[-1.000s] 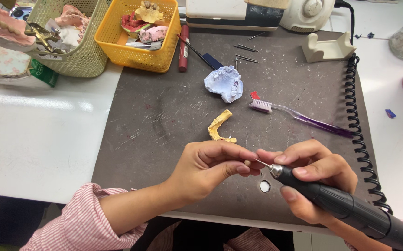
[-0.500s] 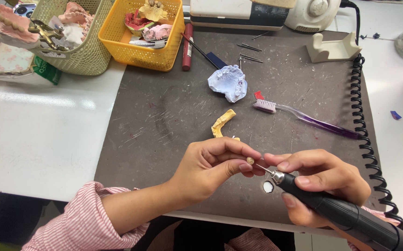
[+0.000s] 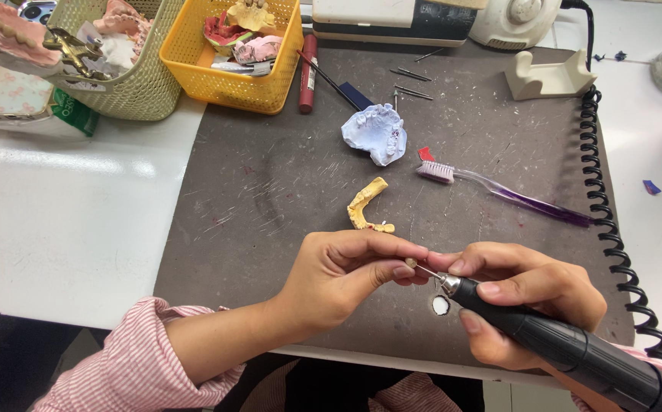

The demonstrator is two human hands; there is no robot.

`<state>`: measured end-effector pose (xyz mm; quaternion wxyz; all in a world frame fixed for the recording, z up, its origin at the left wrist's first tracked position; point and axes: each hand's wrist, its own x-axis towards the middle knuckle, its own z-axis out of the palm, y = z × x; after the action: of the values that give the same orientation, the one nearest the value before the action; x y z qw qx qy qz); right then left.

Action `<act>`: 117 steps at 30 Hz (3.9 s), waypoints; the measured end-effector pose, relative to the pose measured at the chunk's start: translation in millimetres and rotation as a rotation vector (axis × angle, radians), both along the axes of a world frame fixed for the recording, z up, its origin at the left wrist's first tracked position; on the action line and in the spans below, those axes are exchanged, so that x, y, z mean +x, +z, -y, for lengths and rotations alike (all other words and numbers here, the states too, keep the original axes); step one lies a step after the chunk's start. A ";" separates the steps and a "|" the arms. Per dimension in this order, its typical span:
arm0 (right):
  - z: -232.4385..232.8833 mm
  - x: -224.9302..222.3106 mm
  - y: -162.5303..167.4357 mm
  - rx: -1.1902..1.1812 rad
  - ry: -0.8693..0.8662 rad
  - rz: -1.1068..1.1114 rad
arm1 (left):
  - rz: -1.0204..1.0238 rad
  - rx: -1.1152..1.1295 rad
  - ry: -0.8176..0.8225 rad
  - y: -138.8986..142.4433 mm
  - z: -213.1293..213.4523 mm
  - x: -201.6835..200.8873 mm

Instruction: The person uses a rotary handpiece to grind a small tooth-shaped object, then repeatedly fits it into a yellow dental cast and a blue impression mold. They adjust the object's position and continue grinding to refine the fit.

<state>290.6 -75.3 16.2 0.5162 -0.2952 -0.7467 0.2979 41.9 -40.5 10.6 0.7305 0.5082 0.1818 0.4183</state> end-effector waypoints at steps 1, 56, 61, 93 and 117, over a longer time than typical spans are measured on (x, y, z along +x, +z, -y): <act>0.6 -0.4 -0.1 0.001 -0.009 0.001 | 0.000 0.000 0.005 0.1 -0.6 0.5; -3.5 1.2 -3.7 0.021 0.019 0.006 | -0.022 -0.015 0.005 3.7 -2.7 1.5; -2.4 1.7 -4.6 0.010 0.020 0.003 | -0.011 -0.027 0.001 1.7 -2.7 1.9; 4.6 -4.7 -8.6 -0.060 0.047 -0.099 | 0.013 0.082 0.147 -9.5 4.5 3.0; 4.3 -4.8 -8.1 -0.056 0.022 -0.043 | 0.053 0.033 0.126 -13.0 3.8 4.6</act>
<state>285.8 -79.6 8.1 0.5204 -0.2948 -0.7300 0.3308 46.5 -44.3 -2.4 0.6988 0.4966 0.1872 0.4797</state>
